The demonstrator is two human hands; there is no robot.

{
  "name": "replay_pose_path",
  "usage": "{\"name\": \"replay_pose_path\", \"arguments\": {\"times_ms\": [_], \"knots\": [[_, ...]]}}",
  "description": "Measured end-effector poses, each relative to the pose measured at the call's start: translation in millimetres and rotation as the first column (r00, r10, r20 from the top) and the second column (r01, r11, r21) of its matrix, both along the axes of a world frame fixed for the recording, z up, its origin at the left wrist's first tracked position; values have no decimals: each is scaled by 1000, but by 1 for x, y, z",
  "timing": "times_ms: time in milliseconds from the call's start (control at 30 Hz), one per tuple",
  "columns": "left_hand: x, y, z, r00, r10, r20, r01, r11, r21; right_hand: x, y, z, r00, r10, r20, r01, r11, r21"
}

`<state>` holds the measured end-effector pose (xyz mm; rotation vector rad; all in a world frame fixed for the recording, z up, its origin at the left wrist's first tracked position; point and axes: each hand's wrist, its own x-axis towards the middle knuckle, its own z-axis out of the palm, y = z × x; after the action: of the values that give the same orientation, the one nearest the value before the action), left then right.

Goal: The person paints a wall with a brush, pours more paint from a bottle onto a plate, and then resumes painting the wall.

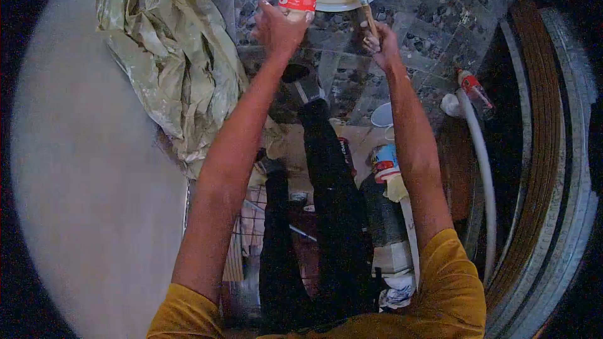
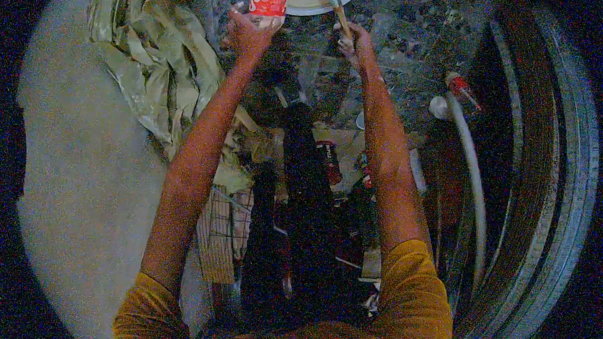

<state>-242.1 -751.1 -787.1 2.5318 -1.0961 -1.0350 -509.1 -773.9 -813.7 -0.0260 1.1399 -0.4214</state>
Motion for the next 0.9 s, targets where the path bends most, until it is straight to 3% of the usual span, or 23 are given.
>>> {"name": "replay_pose_path", "arguments": {"times_ms": [33, 100, 167, 200, 333, 400, 433, 500, 633, 767, 800, 900], "knots": [[0, -2, -8, 1000, 0, -3, 0, 1000, -1, -1, 2, 3, 998, -6, -59, 6, 1000, 0], [0, -10, -16, 998, -4, -58, -6, 986, -169, -6, 5, 4, 993, -8, -119, 8, 1000, -2], [-3, -24, -15, 999, -28, -37, 25, 997, -76, -7, 7, 7, 964, 31, -265, -45, 998, -48], [-4, -32, -10, 998, -56, -12, 56, 998, 18, -7, 5, 10, 964, 32, -263, -48, 997, -54], [-5, -41, -53, 993, -121, 1, 121, 992, -45, -8, 6, 15, 989, -46, -140, 35, 996, -84], [-5, -46, -50, 958, -190, -214, 181, 981, -64, -4, 7, 24, 994, -56, -97, 48, 995, -86], [-8, -43, -45, 960, -183, -211, 173, 983, -64, 0, 8, 29, 991, -95, -96, 84, 990, -114], [-10, -36, -30, 987, -124, -104, 110, 986, -124, 6, 12, 44, 987, -132, -88, 118, 982, -145], [3, -9, 17, 991, -79, -105, 61, 985, -164, 20, 14, 83, 970, -240, 18, 241, 961, -138], [12, 56, 59, 920, 184, -346, -267, 941, -209, 13, 21, 119, 950, -298, 95, 306, 948, -88], [14, 73, 79, 890, 255, -378, -326, 935, -137, 16, 17, 145, 946, -285, 158, 300, 951, -80], [18, 119, 159, 867, 360, -346, -402, 914, -57, 15, 15, 215, 926, -208, 315, 277, 942, -190]]}}
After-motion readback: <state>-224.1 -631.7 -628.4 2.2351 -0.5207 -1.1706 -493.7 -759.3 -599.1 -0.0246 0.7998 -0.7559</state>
